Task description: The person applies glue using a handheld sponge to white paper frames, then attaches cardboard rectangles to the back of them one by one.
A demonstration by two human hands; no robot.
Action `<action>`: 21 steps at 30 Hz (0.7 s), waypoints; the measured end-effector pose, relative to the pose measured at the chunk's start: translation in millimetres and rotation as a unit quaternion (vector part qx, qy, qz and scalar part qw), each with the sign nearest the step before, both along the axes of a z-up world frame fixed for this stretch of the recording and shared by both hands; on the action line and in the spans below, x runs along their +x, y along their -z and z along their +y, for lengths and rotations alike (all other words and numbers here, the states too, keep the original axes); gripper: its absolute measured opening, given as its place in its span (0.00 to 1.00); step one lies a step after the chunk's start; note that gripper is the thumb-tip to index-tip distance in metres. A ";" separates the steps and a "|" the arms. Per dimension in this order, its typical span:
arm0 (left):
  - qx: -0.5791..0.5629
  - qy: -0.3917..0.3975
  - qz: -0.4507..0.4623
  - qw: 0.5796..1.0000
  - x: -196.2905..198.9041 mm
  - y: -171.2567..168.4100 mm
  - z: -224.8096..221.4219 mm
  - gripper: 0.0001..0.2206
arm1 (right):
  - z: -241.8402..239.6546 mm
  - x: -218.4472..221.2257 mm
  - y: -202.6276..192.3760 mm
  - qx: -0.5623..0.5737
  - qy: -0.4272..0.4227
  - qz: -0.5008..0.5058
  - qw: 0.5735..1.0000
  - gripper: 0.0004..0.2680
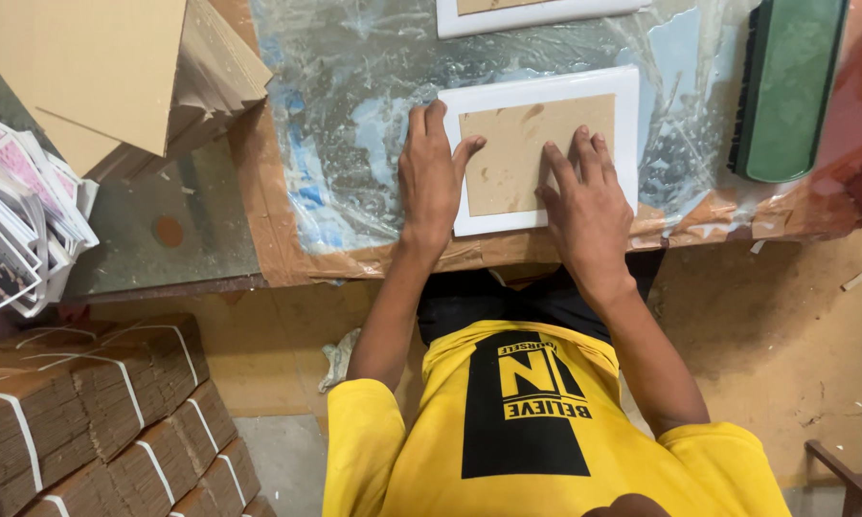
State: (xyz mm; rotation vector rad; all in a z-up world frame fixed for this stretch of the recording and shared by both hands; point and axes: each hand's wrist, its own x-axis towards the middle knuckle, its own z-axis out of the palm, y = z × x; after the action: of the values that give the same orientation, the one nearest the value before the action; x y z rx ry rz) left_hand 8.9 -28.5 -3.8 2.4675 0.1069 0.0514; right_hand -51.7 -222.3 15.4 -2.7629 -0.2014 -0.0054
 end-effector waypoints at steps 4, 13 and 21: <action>-0.026 -0.006 0.004 1.000 4.8 -3.0 -0.2 0.27 | 0.0 2.3 0.3 -0.003 0.000 0.000 1.000 0.19; -0.028 -0.005 0.003 1.000 1.3 11.4 4.1 0.21 | 2.2 -0.5 2.1 0.005 0.007 -0.008 1.000 0.19; -0.134 -0.049 -0.037 0.989 1.6 14.3 6.7 0.08 | -1.1 0.4 2.6 0.004 0.004 -0.025 1.000 0.20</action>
State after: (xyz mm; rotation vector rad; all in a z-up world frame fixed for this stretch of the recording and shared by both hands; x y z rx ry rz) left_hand 10.5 -21.8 -18.2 2.1884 0.1890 0.1613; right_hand -51.2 -223.4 12.8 -2.7581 -0.2044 -0.0767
